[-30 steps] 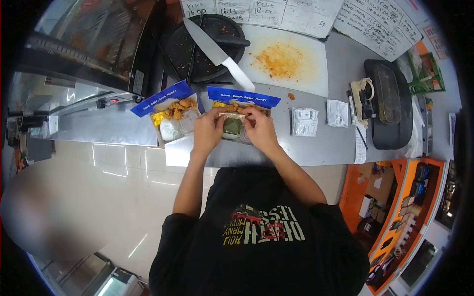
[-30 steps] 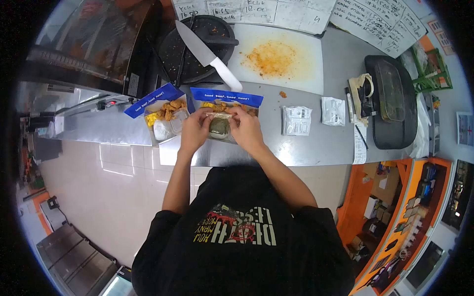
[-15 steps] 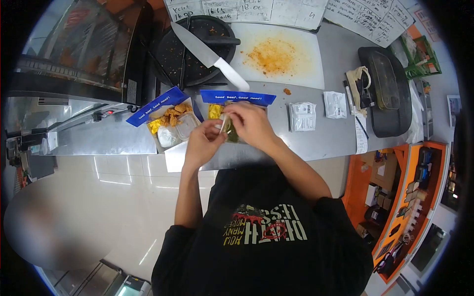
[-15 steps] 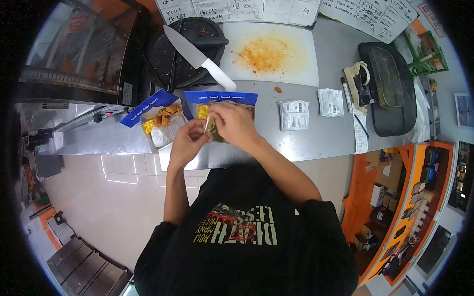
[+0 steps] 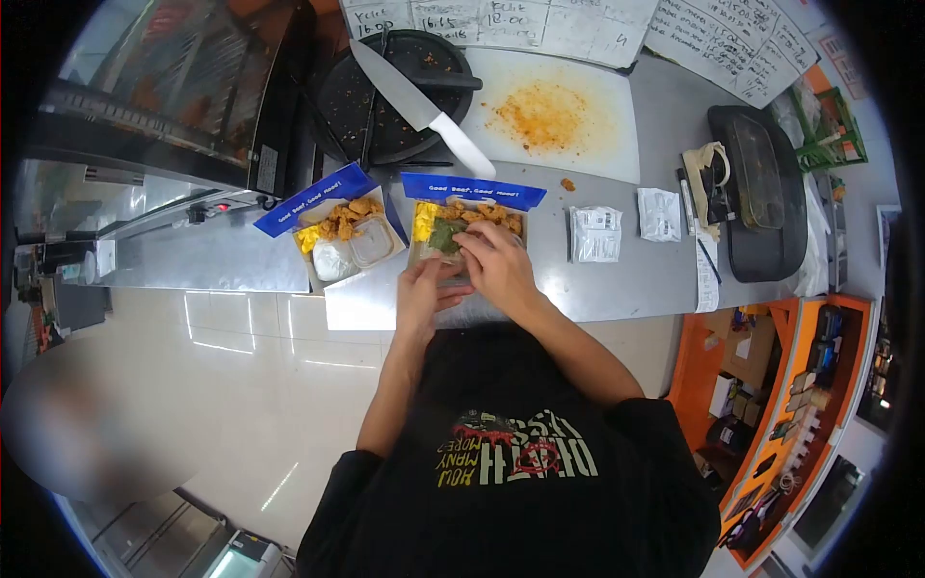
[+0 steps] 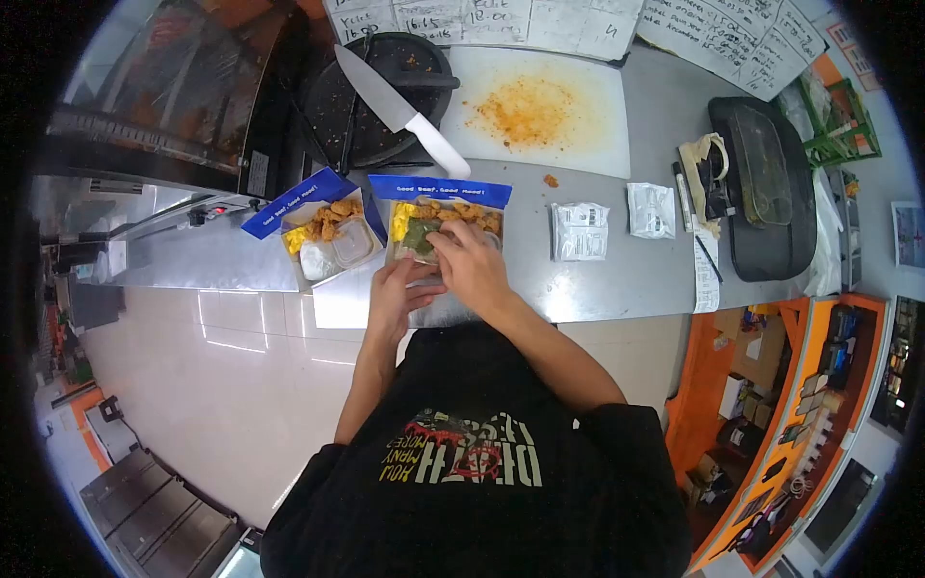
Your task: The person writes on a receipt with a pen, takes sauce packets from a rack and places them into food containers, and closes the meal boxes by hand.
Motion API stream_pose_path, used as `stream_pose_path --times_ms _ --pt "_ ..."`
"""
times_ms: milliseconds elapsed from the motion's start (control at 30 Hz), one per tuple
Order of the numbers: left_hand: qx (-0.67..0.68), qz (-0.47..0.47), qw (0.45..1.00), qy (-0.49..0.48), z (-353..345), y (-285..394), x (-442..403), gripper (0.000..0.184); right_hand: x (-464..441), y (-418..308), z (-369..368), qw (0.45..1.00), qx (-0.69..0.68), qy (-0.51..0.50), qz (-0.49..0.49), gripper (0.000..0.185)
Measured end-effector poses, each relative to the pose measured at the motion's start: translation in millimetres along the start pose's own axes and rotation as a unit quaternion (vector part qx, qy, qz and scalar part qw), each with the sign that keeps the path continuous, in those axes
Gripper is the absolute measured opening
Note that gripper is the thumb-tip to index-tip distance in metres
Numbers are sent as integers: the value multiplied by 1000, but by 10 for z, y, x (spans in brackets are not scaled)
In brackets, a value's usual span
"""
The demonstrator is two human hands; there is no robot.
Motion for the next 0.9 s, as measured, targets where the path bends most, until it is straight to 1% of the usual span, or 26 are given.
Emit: stream_pose_path --times_ms 33,67,100,133,167,200,233,300,400,500,533,633,700,733,833,900 --pt "-35 -20 999 -1 65 46 16 36 -12 -24 -5 1000 18 -2 8 26" --pt "-96 -71 990 70 232 129 -9 36 -29 -53 -19 999 36 -12 18 28" --pt "-147 -182 964 123 280 352 35 35 -42 -90 -27 998 54 -24 27 30" --pt "-194 -288 921 174 298 554 143 34 -33 -122 -45 996 71 -38 35 32" --pt "-235 -390 862 222 284 730 298 33 -29 -138 -68 995 83 -45 42 33" --pt "-275 -382 855 215 232 727 276 31 -35 -151 -96 993 95 -53 51 35" --pt "-334 -435 806 223 181 734 301 31 -40 -159 -117 991 107 -61 61 37" --pt "-442 -530 685 235 72 639 317 32 -34 -171 -134 987 122 -70 74 38" --pt "-423 -510 708 244 37 643 351 38 -79 -206 -110 986 131 -55 85 40" --pt "-488 -562 641 186 -255 717 509 45 -70 -231 -110 983 146 -35 108 44" --pt "-507 -559 631 179 -285 660 469 46 -42 -237 -120 981 152 -31 118 45" --pt "-551 -554 601 168 -360 548 382 49 -31 -194 -154 980 164 -31 108 47" --pt "-571 -557 579 171 -415 575 437 52 -41 -158 -91 989 123 -25 76 46" --pt "-567 -558 583 164 -447 564 438 53 -48 -143 -32 993 103 -21 58 46" --pt "-572 -552 589 148 -572 502 360 56 -60 -52 472 999 14 45 27 44" --pt "-598 -533 581 143 -608 415 271 57 -11 104 835 999 -17 38 -25 42"
Point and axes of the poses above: each hand's wrist, its own x-axis away from the middle knuckle, its own z-axis out of the back of the hand, y = z × x, the point moved 10 cm from there along -x, towards the middle knuckle, and after that the axes turned 11 degrees about y, right-handed, at the moved point
